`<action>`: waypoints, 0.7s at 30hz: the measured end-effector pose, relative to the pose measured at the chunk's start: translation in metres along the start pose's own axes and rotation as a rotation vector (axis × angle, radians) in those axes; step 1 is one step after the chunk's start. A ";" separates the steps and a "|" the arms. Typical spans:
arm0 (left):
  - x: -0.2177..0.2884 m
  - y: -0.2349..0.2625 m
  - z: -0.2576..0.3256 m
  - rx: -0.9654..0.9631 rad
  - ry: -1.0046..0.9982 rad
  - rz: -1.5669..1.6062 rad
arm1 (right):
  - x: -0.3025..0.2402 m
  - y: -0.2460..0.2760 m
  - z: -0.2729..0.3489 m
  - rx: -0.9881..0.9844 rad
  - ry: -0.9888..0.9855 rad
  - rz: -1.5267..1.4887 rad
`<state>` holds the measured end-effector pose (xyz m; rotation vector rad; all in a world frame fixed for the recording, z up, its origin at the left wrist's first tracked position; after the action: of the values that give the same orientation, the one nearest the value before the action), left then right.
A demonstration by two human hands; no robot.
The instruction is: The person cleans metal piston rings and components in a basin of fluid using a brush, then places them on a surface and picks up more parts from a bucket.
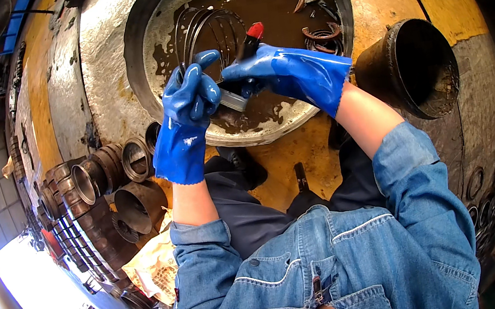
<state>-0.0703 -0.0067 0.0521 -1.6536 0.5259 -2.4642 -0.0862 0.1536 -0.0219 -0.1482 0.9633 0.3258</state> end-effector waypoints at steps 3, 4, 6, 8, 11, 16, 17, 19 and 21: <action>0.003 -0.003 0.007 -0.026 0.007 0.022 | -0.010 0.004 0.006 -0.008 0.023 0.292; 0.003 -0.003 0.011 -0.016 0.010 0.019 | -0.021 0.004 0.017 -0.015 0.042 0.399; 0.001 -0.006 0.016 -0.004 0.020 0.011 | -0.030 0.010 0.023 0.140 0.041 0.586; -0.004 -0.007 0.014 -0.024 0.039 0.044 | -0.037 0.015 0.014 0.291 0.140 0.778; -0.008 -0.010 0.013 -0.024 0.056 0.068 | -0.050 0.018 0.015 0.524 0.435 0.941; -0.006 -0.009 0.018 0.103 0.104 -0.010 | -0.087 0.006 0.047 0.710 0.999 1.027; -0.005 -0.009 0.019 0.110 0.126 -0.005 | -0.088 0.004 0.050 0.710 1.006 1.027; -0.006 -0.010 0.021 0.119 0.171 0.003 | -0.083 0.004 0.039 0.631 0.946 1.066; -0.011 -0.011 0.021 -0.093 0.223 0.186 | -0.077 0.007 0.027 0.587 0.890 0.990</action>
<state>-0.0456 0.0023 0.0540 -1.2976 0.7948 -2.5310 -0.1077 0.1519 0.0570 0.8203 1.9434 0.9008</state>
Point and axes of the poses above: each hand's wrist, its own z-axis away from the middle knuckle, its own y-axis out of the back of the hand, x = y × z, the point moved 7 cm from there along -z, towards the middle knuckle, and after that the axes turned 10 degrees about x, right-handed, at the moved point
